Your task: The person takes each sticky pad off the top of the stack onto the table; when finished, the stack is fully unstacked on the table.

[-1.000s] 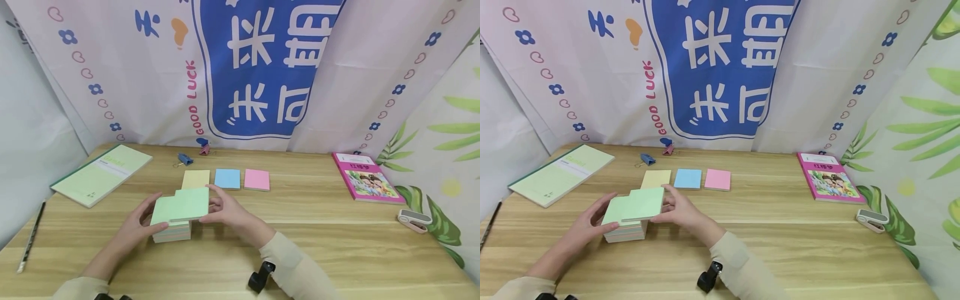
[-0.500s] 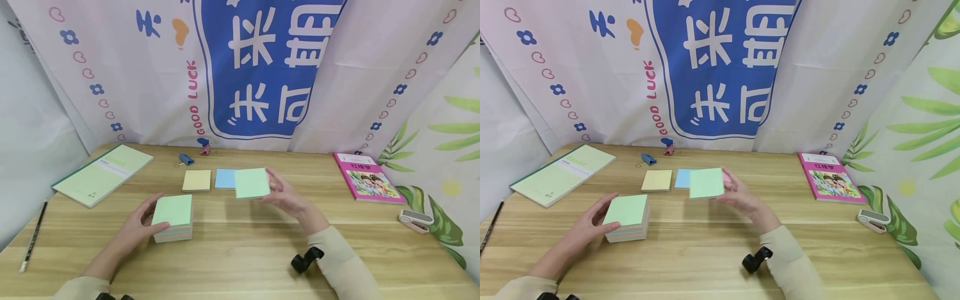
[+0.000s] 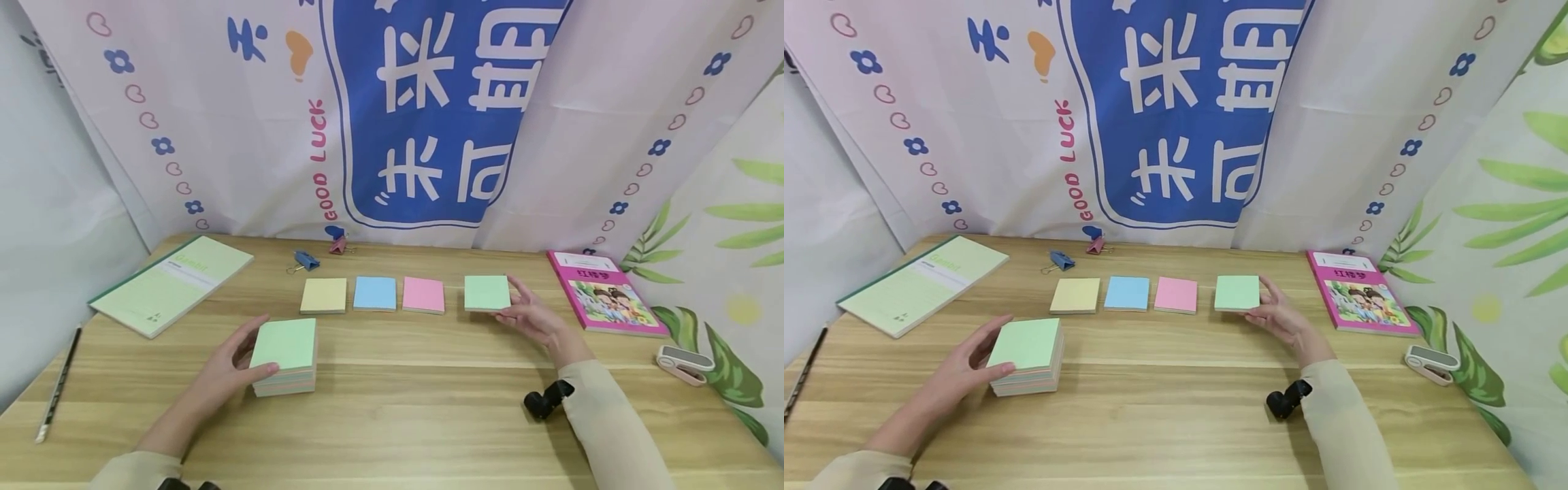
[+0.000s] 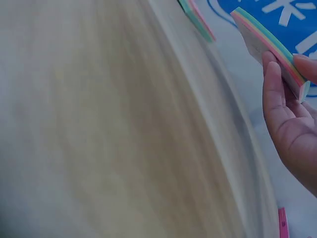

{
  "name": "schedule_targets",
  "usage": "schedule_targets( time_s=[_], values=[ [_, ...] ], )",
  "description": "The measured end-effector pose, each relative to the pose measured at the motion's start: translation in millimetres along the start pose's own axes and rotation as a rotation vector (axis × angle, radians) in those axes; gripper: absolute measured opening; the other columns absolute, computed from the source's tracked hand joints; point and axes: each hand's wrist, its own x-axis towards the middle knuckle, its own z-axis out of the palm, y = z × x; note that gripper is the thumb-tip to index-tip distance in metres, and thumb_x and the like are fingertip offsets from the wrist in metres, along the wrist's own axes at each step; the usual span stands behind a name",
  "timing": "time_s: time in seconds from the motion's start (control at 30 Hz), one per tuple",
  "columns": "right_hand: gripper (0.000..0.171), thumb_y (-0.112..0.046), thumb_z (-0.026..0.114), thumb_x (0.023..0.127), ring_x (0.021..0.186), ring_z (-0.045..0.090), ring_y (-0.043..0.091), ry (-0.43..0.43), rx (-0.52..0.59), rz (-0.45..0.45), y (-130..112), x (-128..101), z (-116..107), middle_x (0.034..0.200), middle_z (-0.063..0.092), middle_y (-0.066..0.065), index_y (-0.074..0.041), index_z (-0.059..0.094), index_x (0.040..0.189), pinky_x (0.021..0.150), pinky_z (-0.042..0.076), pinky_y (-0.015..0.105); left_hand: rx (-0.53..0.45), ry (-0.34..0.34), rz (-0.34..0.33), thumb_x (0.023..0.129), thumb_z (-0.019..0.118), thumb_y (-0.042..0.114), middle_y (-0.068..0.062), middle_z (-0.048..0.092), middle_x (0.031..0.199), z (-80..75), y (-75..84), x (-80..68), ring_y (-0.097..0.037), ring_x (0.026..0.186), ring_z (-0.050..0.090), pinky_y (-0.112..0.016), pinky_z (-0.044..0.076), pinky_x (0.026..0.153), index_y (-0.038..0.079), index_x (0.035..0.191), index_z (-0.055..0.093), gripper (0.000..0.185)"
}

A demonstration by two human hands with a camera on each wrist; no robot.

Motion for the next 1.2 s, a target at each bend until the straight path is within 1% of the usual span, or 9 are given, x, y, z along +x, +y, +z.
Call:
schedule_targets(
  time_s=[0.17,0.37,0.47,0.57,0.67,0.77,0.87,1.0,1.2],
  values=[
    [0.084,0.021,0.033,0.078,0.089,0.055,0.024,0.000,-0.057,0.056,2,10,-10,0.138,0.003,0.025,-0.021,-0.009,0.138,0.081,0.043,0.032,0.002,0.002,-0.006,0.076,0.066,0.016,-0.025,0.029,0.129,0.6,1.0,-0.3,-0.039,0.115,0.029,-0.047,0.029,0.090,0.008,0.136,0.020,0.077],
    [0.084,0.018,0.038,0.080,0.087,0.056,0.024,0.017,-0.151,0.110,3,21,-8,0.138,0.004,0.026,-0.018,-0.012,0.137,0.081,0.044,0.033,-0.008,0.003,-0.006,0.076,0.066,0.015,-0.026,0.029,0.129,1.0,1.0,-0.4,-0.039,0.115,0.029,-0.047,0.028,0.091,0.007,0.136,0.020,0.076],
    [0.084,0.012,0.045,0.081,0.097,0.050,0.027,0.043,-0.245,0.117,1,22,-6,0.137,0.002,0.028,-0.015,-0.011,0.138,0.084,0.042,0.036,-0.009,0.001,-0.002,0.076,0.066,0.015,-0.026,0.028,0.129,0.8,0.9,-0.2,-0.039,0.115,0.029,-0.047,0.028,0.091,0.007,0.136,0.020,0.076],
    [0.081,0.003,0.051,0.083,0.112,0.035,0.036,0.058,-0.346,0.116,-2,21,-4,0.136,-0.001,0.031,-0.010,-0.007,0.138,0.088,0.038,0.040,-0.011,0.003,-0.002,0.076,0.066,0.015,-0.025,0.029,0.129,0.5,0.5,-0.3,-0.039,0.115,0.029,-0.047,0.028,0.091,0.007,0.136,0.020,0.076],
    [0.077,-0.003,0.053,0.084,0.118,0.024,0.039,0.077,-0.425,0.114,-6,17,-4,0.135,0.004,0.033,-0.004,-0.002,0.138,0.089,0.036,0.041,-0.014,-0.001,-0.005,0.076,0.066,0.015,-0.025,0.028,0.130,0.3,0.0,-0.6,-0.039,0.116,0.028,-0.048,0.027,0.091,0.008,0.136,0.020,0.076],
    [0.075,-0.006,0.052,0.085,0.118,0.027,0.037,0.081,-0.491,0.113,-13,13,-5,0.133,0.015,0.033,-0.001,-0.001,0.137,0.091,0.034,0.042,-0.016,-0.007,-0.009,0.076,0.066,0.016,-0.026,0.026,0.131,0.5,-0.3,-0.7,-0.040,0.117,0.026,-0.049,0.026,0.092,0.008,0.136,0.020,0.076],
    [0.074,-0.006,0.053,0.085,0.117,0.030,0.036,0.074,-0.518,0.097,-20,9,-3,0.131,0.022,0.032,-0.001,0.000,0.137,0.093,0.030,0.044,-0.018,-0.006,-0.010,0.076,0.066,0.016,-0.025,0.026,0.131,0.6,-0.8,-0.4,-0.039,0.117,0.027,-0.047,0.027,0.091,0.008,0.136,0.020,0.076],
    [0.070,-0.002,0.049,0.085,0.117,0.029,0.038,-0.007,-0.469,0.017,-26,6,12,0.132,0.019,0.032,-0.003,0.002,0.137,0.095,0.025,0.048,-0.017,-0.001,-0.006,0.076,0.066,0.015,-0.024,0.028,0.130,0.7,-1.5,0.2,-0.037,0.116,0.029,-0.046,0.028,0.091,0.008,0.136,0.021,0.075],
    [0.068,0.001,0.050,0.083,0.116,0.032,0.039,-0.207,-0.343,-0.069,-17,13,64,0.133,0.019,0.031,-0.003,0.009,0.137,0.095,0.021,0.051,-0.010,0.002,-0.006,0.076,0.066,0.015,-0.025,0.028,0.130,1.7,-1.1,0.4,-0.038,0.116,0.029,-0.046,0.028,0.091,0.007,0.136,0.021,0.076]
  ],
)
